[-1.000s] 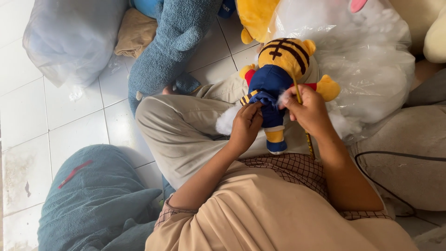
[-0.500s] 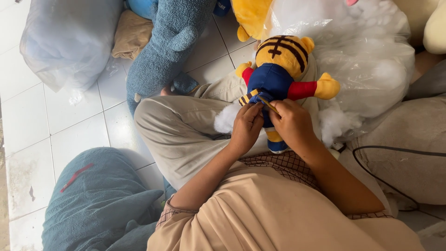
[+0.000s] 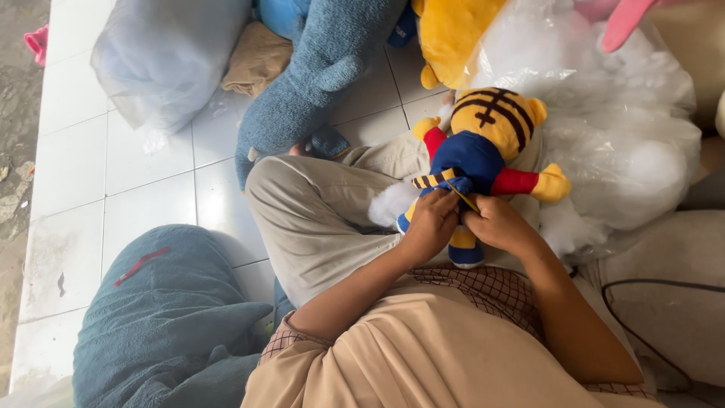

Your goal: Stuffing a tiger plush toy with fiberfill using a wooden stick while sitting on the floor.

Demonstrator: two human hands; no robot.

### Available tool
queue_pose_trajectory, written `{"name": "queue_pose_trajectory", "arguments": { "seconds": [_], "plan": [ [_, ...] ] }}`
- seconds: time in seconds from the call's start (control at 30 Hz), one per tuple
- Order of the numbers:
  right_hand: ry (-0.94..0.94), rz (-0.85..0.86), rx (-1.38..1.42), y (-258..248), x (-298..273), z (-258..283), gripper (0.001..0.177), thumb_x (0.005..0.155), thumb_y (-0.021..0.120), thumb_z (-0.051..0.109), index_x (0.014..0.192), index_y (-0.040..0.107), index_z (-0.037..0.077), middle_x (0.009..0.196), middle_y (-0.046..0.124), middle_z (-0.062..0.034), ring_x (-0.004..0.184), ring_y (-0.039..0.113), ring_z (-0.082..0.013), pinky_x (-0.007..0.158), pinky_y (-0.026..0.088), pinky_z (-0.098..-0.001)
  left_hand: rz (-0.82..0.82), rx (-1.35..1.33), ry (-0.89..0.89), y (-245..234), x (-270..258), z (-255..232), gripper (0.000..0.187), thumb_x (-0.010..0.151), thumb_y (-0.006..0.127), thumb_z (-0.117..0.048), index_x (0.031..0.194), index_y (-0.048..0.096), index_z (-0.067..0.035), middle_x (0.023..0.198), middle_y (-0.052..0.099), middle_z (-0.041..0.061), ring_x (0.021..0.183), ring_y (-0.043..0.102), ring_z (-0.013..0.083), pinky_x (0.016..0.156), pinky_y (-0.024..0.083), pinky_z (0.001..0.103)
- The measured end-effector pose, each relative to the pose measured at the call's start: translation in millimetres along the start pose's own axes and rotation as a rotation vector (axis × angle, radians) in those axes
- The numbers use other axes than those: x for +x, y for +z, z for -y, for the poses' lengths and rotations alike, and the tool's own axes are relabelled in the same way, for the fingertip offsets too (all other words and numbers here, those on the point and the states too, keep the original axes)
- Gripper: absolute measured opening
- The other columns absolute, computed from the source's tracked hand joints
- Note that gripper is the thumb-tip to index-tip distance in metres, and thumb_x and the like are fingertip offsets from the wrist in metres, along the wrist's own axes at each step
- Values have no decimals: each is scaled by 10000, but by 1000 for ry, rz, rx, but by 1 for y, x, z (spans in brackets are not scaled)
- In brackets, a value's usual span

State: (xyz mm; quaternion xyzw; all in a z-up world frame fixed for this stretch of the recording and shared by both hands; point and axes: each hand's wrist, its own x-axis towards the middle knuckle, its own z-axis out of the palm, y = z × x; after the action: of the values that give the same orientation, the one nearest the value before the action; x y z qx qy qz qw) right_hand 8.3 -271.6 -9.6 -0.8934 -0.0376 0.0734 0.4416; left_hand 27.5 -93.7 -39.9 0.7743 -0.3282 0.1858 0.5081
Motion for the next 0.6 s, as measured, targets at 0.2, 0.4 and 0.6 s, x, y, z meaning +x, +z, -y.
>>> {"name": "queue_pose_trajectory", "arguments": {
  "seconds": [0.2,0.4,0.6],
  "plan": [
    [223,239,361,-22,-19,30,562,716,633,53,1263,651,-73,357,488,-108,244,431,-169,240,361,-289,19,46,-12,-9,6,-18,259,854,574,8,1058,732,-19,870,617,113,806,648,308,677,474,390],
    [107,145,231,-13,-21,56,516,888,667,190,1340,596,-50,427,604,-120,304,528,-171,280,416,-311,12,117,2,-16,6,-6,244,845,571,22,1032,719,-27,906,607,126,827,630,331,699,447,394],
    [-178,-74,215,-65,-50,83,403,1031,507,166,1383,656,37,557,658,-111,491,615,-185,529,539,-330,-34,-66,-34,-19,7,5,390,829,597,76,1206,691,57,1022,635,258,952,644,487,795,537,453]
  ]
}}
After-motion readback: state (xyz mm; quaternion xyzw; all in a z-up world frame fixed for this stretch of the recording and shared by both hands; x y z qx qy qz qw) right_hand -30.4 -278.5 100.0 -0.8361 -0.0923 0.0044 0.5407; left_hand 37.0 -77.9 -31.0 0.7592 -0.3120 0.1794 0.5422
